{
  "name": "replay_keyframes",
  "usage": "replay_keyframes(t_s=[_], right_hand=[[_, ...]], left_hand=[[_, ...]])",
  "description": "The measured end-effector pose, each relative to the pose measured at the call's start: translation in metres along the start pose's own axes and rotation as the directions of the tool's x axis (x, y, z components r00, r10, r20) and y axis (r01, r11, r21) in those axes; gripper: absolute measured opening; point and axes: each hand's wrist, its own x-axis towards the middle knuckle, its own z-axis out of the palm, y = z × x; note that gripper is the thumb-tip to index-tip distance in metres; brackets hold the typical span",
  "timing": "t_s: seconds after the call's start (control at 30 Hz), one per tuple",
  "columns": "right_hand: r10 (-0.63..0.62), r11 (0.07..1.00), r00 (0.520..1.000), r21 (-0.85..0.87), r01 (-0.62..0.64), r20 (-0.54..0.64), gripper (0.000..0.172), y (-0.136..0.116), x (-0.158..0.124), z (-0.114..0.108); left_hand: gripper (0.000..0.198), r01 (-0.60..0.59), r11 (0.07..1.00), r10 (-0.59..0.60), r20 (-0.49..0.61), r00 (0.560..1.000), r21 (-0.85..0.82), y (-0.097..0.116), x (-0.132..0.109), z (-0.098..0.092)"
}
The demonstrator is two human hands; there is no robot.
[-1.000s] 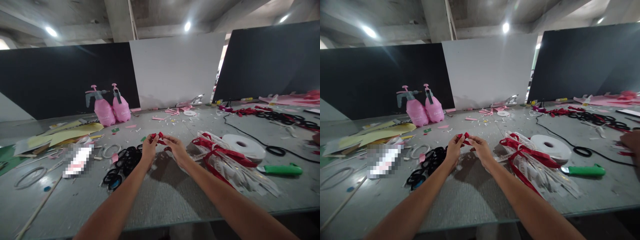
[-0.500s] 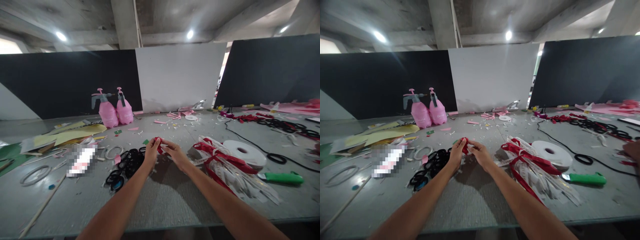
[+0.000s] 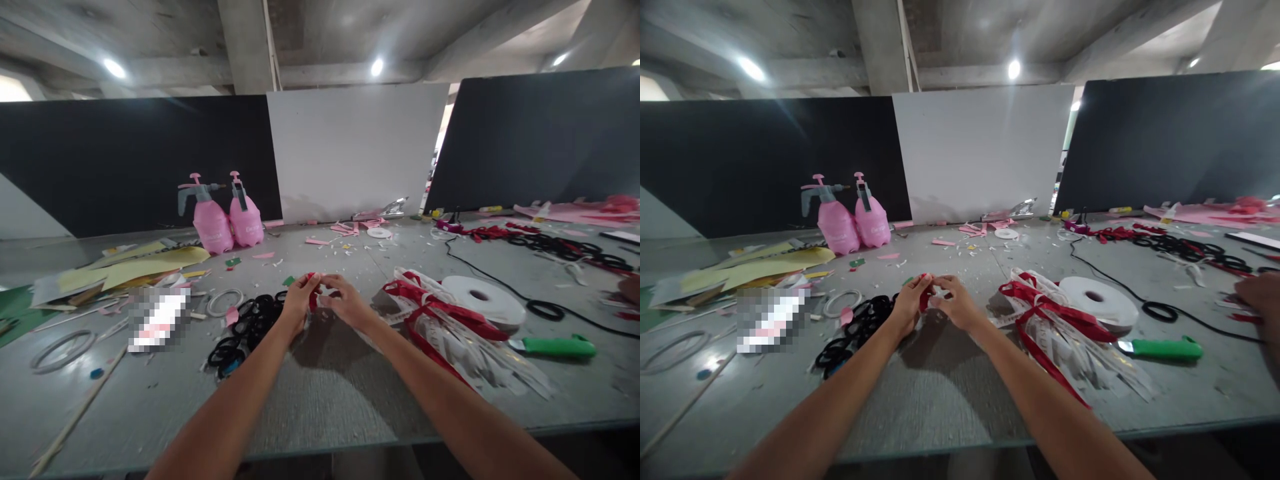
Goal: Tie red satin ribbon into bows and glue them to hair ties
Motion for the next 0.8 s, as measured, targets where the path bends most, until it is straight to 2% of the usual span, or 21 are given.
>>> replay_keyframes(t_s=[0.03,0.1,0.17,0.27,0.33,0.43,0.57,0.63,0.7,0.73,0.8], right_hand=[[0.042,0.986,0.999,0.163,-0.045,0.019,0.040,0.000,0.000,0.002],[0.085,0.897,0.990,0.425,-0.126,0.113,0.042,-0.003,-0.002,0.006],[0.099,0.789,0.974,0.581,-0.201,0.203,0.045,-0.007,-0.005,0.009],[0.128,0.710,0.965,0.658,-0.249,0.228,0.044,-0.012,-0.007,0.011],[0.161,0.720,0.972,0.653,-0.234,0.172,0.044,-0.012,-0.005,0.012],[0.186,0.756,0.976,0.618,-0.215,0.113,0.046,-0.011,-0.003,0.014],[0.116,0.834,0.986,0.528,-0.163,0.123,0.047,-0.009,-0.003,0.017],[0.071,0.908,0.994,0.408,-0.101,0.088,0.047,-0.005,-0.004,0.016],[0.006,0.990,0.999,0.143,-0.011,0.038,0.051,0.000,-0.004,0.012],[-0.035,0.999,0.999,-0.038,0.036,0.017,0.054,0.001,-0.003,0.009],[-0.118,0.914,0.993,-0.390,0.113,0.011,0.058,0.000,-0.002,0.000]], left_hand=[[0.039,-0.010,1.000,0.010,0.006,1.000,0.029,-0.001,0.001,-0.001],[0.039,-0.018,0.998,0.018,-0.002,1.000,0.054,-0.002,0.002,-0.002],[0.040,0.003,0.999,-0.003,-0.004,1.000,0.040,-0.002,0.002,-0.003],[0.042,0.048,0.999,-0.048,0.032,0.998,-0.005,0.000,0.001,-0.003],[0.045,0.070,0.996,-0.068,0.051,0.996,-0.046,0.003,-0.001,-0.001],[0.044,0.060,0.993,-0.059,0.019,0.998,-0.105,0.007,-0.002,0.002],[0.036,0.038,0.993,-0.037,0.012,0.999,-0.111,0.008,-0.002,0.005],[0.036,0.040,0.994,-0.038,0.015,0.999,-0.106,0.007,-0.002,0.004],[0.037,0.054,0.993,-0.054,0.003,0.999,-0.107,0.007,-0.002,0.003],[0.037,0.065,0.991,-0.066,-0.004,0.998,-0.113,0.006,-0.001,0.003],[0.038,0.080,0.988,-0.082,-0.011,0.997,-0.132,0.005,-0.001,0.001]])
